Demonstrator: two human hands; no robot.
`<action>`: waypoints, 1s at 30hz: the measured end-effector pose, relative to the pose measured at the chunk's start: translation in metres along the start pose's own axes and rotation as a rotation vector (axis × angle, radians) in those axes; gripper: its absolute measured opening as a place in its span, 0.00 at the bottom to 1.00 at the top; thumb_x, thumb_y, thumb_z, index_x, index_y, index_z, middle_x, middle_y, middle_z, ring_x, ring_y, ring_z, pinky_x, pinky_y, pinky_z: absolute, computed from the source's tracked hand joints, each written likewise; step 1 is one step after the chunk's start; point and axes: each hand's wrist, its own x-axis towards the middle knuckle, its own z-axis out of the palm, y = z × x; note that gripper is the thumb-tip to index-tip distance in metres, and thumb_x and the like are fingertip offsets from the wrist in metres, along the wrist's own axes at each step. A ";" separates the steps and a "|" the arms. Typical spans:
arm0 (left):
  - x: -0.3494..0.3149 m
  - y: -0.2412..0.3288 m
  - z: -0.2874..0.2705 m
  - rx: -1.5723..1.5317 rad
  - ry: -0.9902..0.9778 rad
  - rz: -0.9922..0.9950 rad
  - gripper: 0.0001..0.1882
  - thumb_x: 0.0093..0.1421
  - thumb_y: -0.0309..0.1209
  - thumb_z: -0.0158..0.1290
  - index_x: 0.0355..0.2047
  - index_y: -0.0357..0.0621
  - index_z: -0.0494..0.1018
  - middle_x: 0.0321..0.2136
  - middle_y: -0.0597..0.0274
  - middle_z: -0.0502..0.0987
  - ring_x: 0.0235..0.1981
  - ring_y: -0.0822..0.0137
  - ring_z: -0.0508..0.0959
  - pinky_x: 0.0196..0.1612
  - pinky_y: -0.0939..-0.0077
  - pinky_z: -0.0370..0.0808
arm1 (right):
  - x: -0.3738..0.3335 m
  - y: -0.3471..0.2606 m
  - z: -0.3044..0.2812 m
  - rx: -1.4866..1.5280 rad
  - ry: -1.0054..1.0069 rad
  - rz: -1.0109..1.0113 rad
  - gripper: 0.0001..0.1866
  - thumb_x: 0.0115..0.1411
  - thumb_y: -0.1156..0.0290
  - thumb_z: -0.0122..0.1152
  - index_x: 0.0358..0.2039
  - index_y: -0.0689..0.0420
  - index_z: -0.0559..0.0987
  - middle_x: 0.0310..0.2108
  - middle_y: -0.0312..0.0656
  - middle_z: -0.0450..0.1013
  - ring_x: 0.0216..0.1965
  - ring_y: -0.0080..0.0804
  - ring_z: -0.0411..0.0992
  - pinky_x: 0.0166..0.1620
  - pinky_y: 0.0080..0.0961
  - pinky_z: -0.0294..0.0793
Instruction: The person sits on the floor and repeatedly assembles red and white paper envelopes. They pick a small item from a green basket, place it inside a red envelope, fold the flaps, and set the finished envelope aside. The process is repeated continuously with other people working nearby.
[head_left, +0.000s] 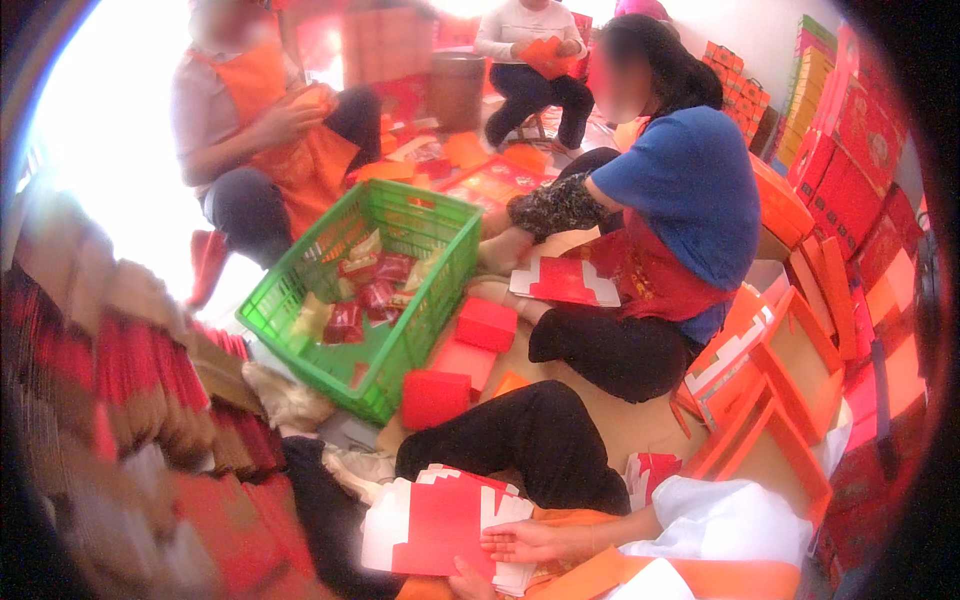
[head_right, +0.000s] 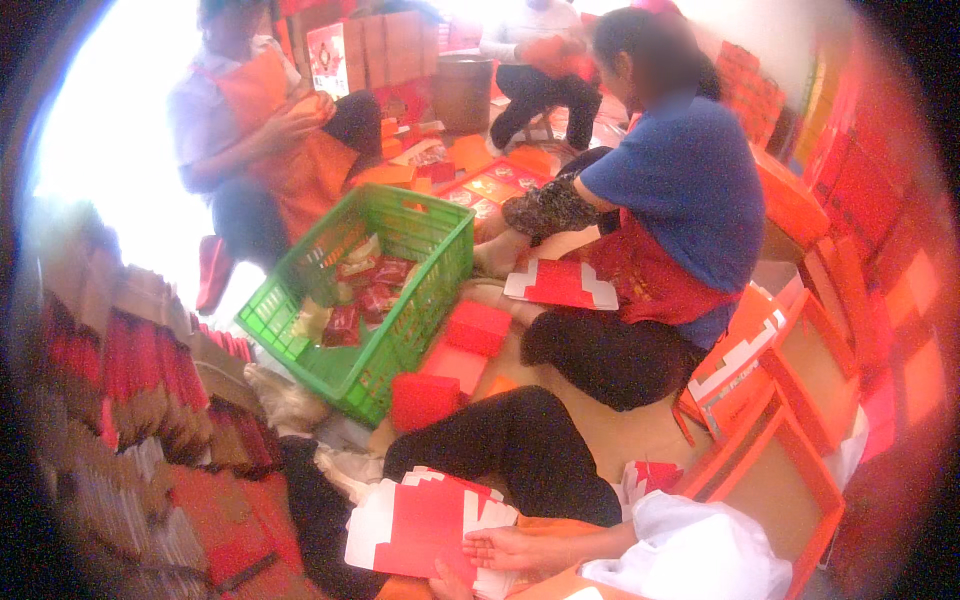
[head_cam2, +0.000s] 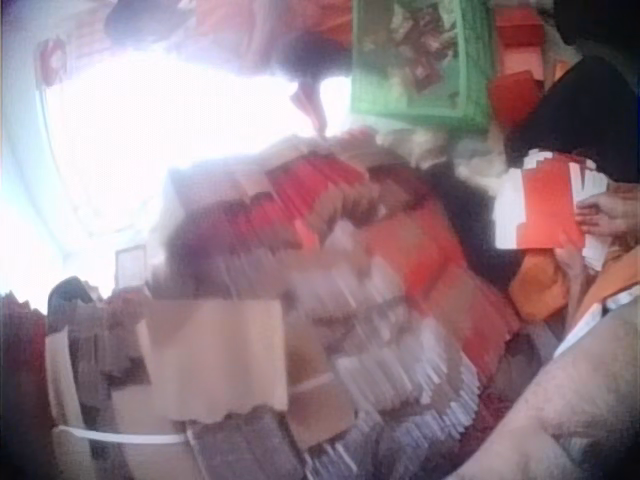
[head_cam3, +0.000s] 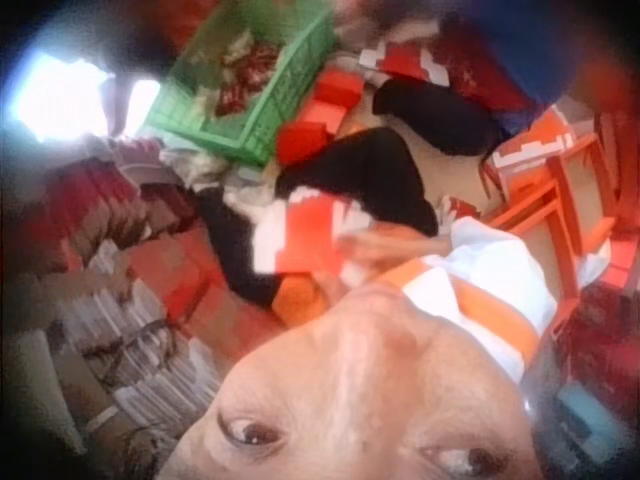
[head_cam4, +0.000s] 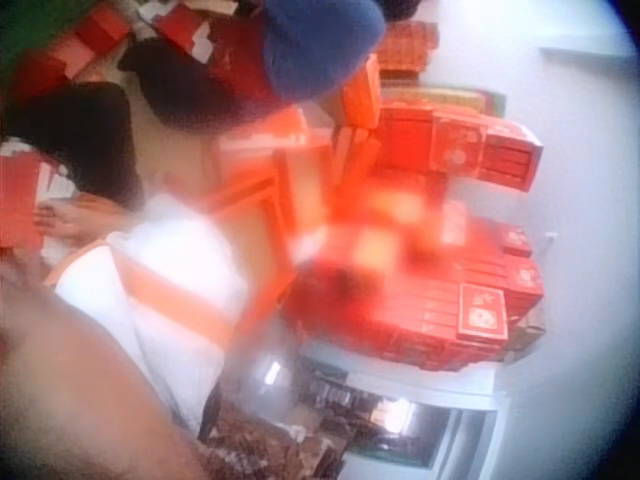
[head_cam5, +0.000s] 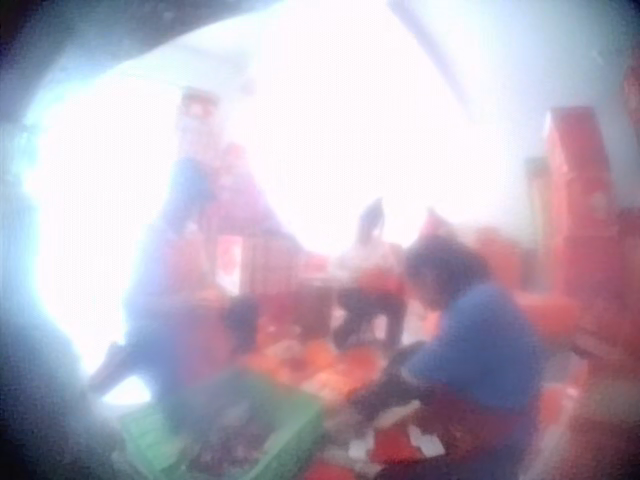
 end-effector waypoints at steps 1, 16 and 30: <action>0.001 0.002 0.001 0.006 -0.004 0.001 0.16 0.57 0.33 0.45 0.39 0.30 0.67 0.37 0.45 0.72 0.34 0.56 0.75 0.36 0.66 0.74 | -0.002 -0.001 -0.002 -0.008 -0.007 -0.001 0.14 0.59 0.69 0.48 0.45 0.60 0.69 0.43 0.41 0.68 0.46 0.29 0.66 0.50 0.26 0.66; 0.001 0.016 -0.005 0.097 -0.035 0.058 0.16 0.57 0.34 0.46 0.39 0.32 0.68 0.37 0.46 0.73 0.34 0.55 0.75 0.35 0.67 0.74 | -0.006 -0.015 0.023 -0.571 -0.119 -0.052 0.14 0.57 0.58 0.53 0.41 0.49 0.70 0.30 0.27 0.67 0.28 0.15 0.62 0.29 0.17 0.62; 0.014 0.035 -0.010 0.204 -0.037 0.132 0.15 0.57 0.34 0.46 0.39 0.34 0.68 0.36 0.47 0.73 0.34 0.55 0.75 0.35 0.67 0.74 | -0.058 -0.001 0.041 -1.559 -0.413 -0.948 0.15 0.60 0.62 0.49 0.40 0.61 0.74 0.32 0.35 0.71 0.33 0.20 0.68 0.37 0.17 0.67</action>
